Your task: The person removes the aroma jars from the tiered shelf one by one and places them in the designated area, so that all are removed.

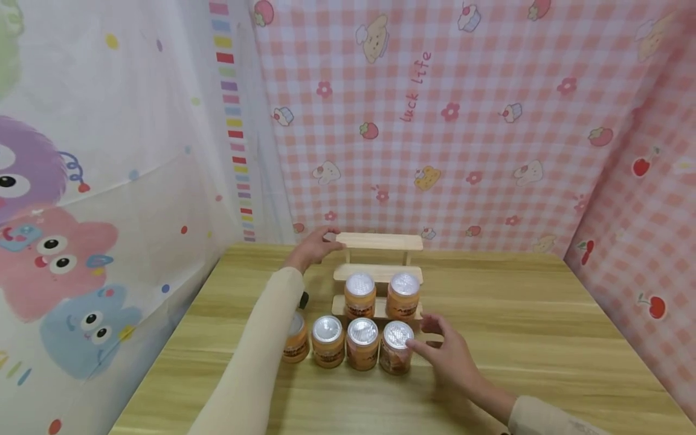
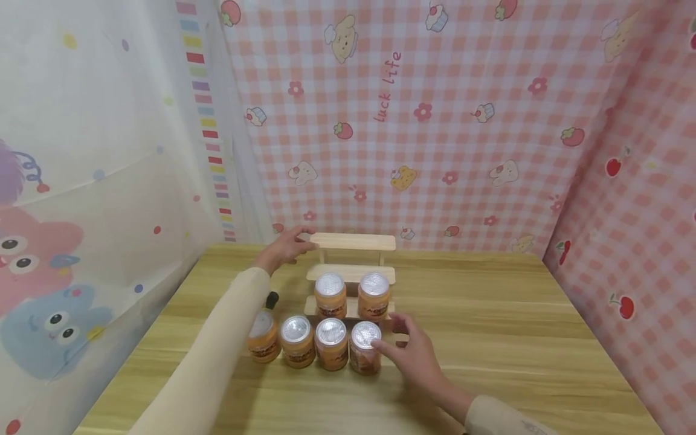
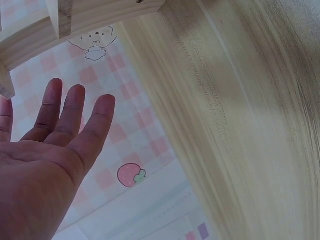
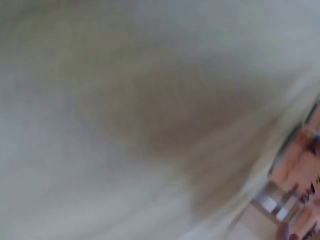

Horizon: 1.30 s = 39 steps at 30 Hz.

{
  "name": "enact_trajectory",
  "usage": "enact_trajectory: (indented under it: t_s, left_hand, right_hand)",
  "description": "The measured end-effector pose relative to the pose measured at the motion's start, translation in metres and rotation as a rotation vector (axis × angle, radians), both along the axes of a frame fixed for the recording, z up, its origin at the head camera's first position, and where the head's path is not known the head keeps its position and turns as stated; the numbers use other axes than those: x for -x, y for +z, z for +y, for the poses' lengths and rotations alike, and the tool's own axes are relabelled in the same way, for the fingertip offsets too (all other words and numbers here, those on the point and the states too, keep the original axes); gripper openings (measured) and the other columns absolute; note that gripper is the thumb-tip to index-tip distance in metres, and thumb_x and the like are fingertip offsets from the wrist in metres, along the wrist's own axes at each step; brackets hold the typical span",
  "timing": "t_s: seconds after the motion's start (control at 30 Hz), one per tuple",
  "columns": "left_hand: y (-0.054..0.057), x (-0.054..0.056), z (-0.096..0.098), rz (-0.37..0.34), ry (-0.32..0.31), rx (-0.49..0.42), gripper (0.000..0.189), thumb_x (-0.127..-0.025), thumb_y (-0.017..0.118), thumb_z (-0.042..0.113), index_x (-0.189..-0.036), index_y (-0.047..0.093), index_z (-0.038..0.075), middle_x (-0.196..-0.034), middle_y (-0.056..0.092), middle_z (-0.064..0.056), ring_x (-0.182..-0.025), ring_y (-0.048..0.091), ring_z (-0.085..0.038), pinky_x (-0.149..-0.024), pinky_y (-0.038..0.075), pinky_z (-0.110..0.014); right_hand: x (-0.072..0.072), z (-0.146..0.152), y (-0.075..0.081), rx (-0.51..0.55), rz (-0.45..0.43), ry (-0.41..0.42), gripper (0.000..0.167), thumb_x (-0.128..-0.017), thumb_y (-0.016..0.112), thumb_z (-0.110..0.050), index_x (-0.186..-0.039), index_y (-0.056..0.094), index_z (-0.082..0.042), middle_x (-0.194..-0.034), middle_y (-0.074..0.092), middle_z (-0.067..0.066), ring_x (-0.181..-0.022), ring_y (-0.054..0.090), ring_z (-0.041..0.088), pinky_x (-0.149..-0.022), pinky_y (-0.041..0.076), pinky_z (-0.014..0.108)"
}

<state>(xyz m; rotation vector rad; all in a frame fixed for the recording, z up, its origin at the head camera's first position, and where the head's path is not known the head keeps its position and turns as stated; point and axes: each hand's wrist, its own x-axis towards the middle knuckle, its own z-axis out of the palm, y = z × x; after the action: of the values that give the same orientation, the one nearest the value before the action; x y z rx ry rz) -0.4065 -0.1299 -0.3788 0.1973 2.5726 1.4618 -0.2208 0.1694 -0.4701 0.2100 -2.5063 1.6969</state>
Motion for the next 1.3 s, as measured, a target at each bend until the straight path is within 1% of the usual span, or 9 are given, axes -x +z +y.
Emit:
enact_trajectory:
  t_s: [0.13,0.27,0.33,0.47,0.63,0.83,1.07,1.23,1.3]
  left_hand:
    - [-0.001,-0.001,-0.001,-0.011,0.004,0.002,0.047,-0.095,0.066,0.029,-0.136,0.05,0.014,-0.129,0.053,-0.017,-0.105,0.053,-0.029,-0.07,0.042,-0.032]
    - [-0.001,-0.002,-0.001,-0.015,0.011,-0.001,0.047,-0.096,0.066,0.029,-0.137,0.05,0.015,-0.129,0.054,-0.017,-0.115,0.052,-0.033,-0.082,0.047,-0.042]
    - [-0.001,-0.002,-0.001,-0.016,0.011,-0.005,0.047,-0.095,0.066,0.03,-0.137,0.05,0.015,-0.129,0.054,-0.017,-0.117,0.052,-0.034,-0.088,0.046,-0.047]
    - [-0.003,-0.001,-0.001,-0.014,0.01,-0.007,0.046,-0.095,0.066,0.03,-0.136,0.05,0.015,-0.129,0.054,-0.017,-0.115,0.051,-0.032,-0.091,0.046,-0.05]
    - [-0.004,0.0,-0.001,-0.015,0.011,-0.013,0.046,-0.096,0.066,0.029,-0.136,0.05,0.015,-0.129,0.053,-0.017,-0.117,0.051,-0.033,-0.094,0.045,-0.052]
    - [-0.002,-0.002,0.0,-0.008,0.005,0.004,0.047,-0.096,0.065,0.03,-0.138,0.049,0.014,-0.133,0.052,-0.017,-0.119,0.051,-0.033,-0.089,0.047,-0.047]
    - [-0.001,-0.002,0.001,-0.006,0.008,-0.002,0.044,-0.096,0.066,0.029,-0.134,0.05,0.015,-0.134,0.052,-0.016,-0.118,0.052,-0.033,-0.086,0.047,-0.044]
    - [-0.001,-0.001,0.0,-0.005,0.014,-0.007,0.045,-0.095,0.066,0.029,-0.134,0.049,0.014,-0.133,0.052,-0.018,-0.119,0.052,-0.033,-0.082,0.047,-0.04]
    - [-0.001,-0.001,0.0,-0.005,0.013,-0.012,0.045,-0.095,0.066,0.028,-0.133,0.049,0.013,-0.132,0.053,-0.018,-0.12,0.051,-0.034,-0.078,0.045,-0.036]
  right_hand:
    - [0.009,0.005,0.011,0.006,0.045,-0.014,0.06,-0.085,0.08,-0.024,-0.134,0.051,-0.003,-0.128,0.057,0.019,-0.118,0.055,0.031,-0.094,0.051,0.045]
    - [0.023,0.006,0.022,0.015,0.077,-0.024,0.064,-0.087,0.079,-0.026,-0.137,0.047,-0.004,-0.132,0.053,0.018,-0.12,0.053,0.031,-0.096,0.048,0.05]
    - [0.031,0.006,0.026,0.014,0.089,-0.03,0.068,-0.086,0.08,-0.027,-0.14,0.045,-0.004,-0.133,0.052,0.019,-0.121,0.052,0.033,-0.097,0.047,0.052]
    - [0.044,0.004,0.031,-0.009,0.081,-0.018,0.079,-0.083,0.082,-0.029,-0.145,0.04,-0.005,-0.137,0.05,0.02,-0.125,0.049,0.036,-0.099,0.045,0.052]
    - [0.055,-0.001,0.035,-0.031,0.056,0.033,0.087,-0.081,0.084,-0.028,-0.15,0.035,-0.006,-0.141,0.048,0.02,-0.128,0.047,0.037,-0.101,0.044,0.053]
    - [0.063,-0.007,0.034,-0.022,0.04,0.07,0.086,-0.08,0.085,-0.022,-0.149,0.037,-0.005,-0.139,0.05,0.02,-0.128,0.047,0.037,-0.099,0.046,0.051]
    - [0.065,-0.01,0.033,-0.066,0.006,0.062,0.079,-0.082,0.084,-0.023,-0.147,0.041,-0.007,-0.133,0.053,0.02,-0.122,0.052,0.038,-0.087,0.054,0.043]
    - [0.066,-0.011,0.034,-0.066,-0.002,0.06,0.079,-0.082,0.084,-0.022,-0.146,0.041,-0.007,-0.133,0.053,0.02,-0.122,0.052,0.038,-0.087,0.054,0.043]
    - [0.066,-0.011,0.034,-0.07,0.0,0.058,0.078,-0.081,0.084,-0.021,-0.146,0.042,-0.007,-0.132,0.054,0.02,-0.121,0.053,0.038,-0.087,0.054,0.043]
